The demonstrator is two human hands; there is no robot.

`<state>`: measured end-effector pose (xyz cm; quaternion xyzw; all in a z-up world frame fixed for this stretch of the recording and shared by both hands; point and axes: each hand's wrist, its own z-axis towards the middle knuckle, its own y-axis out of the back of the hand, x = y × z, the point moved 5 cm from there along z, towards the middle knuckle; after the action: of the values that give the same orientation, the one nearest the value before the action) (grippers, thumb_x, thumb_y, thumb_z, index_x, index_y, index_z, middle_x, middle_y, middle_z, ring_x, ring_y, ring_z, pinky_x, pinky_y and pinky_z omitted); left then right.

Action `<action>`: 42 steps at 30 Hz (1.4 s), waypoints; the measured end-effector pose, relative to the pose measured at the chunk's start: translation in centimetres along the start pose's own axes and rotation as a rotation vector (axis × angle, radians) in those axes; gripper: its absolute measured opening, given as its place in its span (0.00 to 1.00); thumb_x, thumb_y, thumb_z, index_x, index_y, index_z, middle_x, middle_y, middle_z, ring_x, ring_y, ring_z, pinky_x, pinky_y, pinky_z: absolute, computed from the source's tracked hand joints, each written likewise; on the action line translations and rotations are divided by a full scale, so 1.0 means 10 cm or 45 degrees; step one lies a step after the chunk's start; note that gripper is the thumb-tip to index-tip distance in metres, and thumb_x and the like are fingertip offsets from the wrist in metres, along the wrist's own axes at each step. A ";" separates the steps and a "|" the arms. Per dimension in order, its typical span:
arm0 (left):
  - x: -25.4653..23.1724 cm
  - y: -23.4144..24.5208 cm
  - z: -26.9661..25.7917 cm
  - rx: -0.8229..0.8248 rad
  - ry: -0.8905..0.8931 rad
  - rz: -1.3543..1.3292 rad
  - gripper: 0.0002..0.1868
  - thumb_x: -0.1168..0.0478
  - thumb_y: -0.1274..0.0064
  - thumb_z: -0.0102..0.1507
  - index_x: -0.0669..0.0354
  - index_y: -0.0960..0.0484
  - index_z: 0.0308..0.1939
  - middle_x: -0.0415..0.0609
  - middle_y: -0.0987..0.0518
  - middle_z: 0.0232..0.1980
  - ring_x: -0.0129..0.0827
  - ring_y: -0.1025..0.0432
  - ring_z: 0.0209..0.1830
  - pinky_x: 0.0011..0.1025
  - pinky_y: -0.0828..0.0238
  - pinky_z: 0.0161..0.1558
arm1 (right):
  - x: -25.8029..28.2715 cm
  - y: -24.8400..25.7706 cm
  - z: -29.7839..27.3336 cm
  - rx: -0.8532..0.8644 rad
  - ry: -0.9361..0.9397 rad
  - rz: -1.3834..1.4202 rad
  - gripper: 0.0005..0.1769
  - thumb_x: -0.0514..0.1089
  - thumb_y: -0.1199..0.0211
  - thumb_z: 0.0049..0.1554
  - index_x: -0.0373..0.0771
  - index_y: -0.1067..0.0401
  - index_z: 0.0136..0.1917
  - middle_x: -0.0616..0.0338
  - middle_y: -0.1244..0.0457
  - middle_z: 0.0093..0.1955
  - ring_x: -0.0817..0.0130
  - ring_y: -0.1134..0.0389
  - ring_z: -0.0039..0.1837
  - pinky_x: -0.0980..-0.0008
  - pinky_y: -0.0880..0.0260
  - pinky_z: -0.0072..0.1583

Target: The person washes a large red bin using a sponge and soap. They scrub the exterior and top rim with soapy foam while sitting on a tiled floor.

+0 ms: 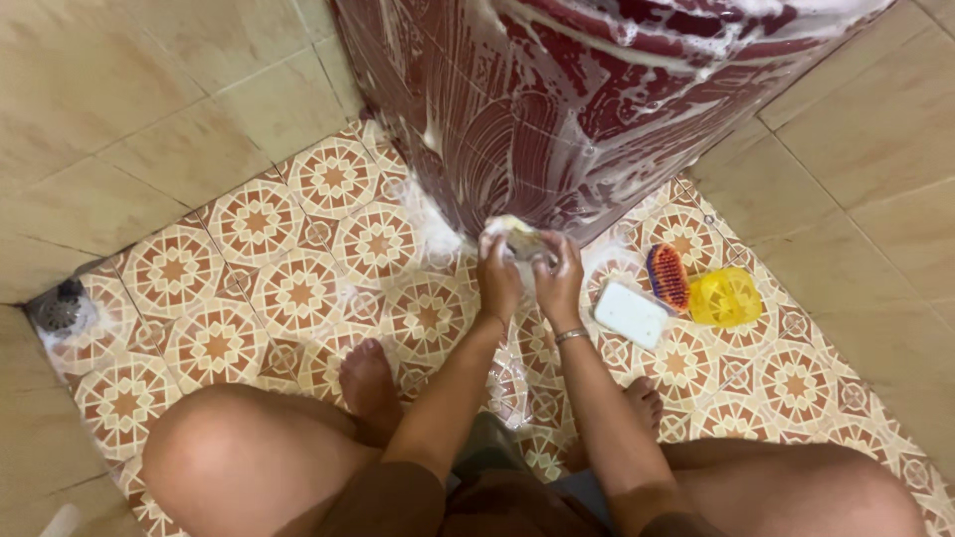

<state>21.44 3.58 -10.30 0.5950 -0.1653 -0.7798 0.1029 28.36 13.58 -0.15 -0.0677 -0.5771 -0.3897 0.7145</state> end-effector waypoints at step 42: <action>-1.45 0.77 1.43 -0.642 -0.519 -0.021 0.28 0.53 0.85 0.78 0.58 0.56 0.82 0.67 0.44 0.79 0.64 0.41 0.75 0.60 0.37 0.74 | -0.59 -0.54 -0.16 0.248 -0.266 0.192 0.16 0.26 0.47 0.60 0.31 0.32 0.61 0.56 0.34 0.50 0.74 0.32 0.50 0.74 0.31 0.53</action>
<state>11.30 3.55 9.02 0.3835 0.0206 -0.9001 0.2056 25.97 11.88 -7.76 -0.0814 -0.6765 -0.2680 0.6811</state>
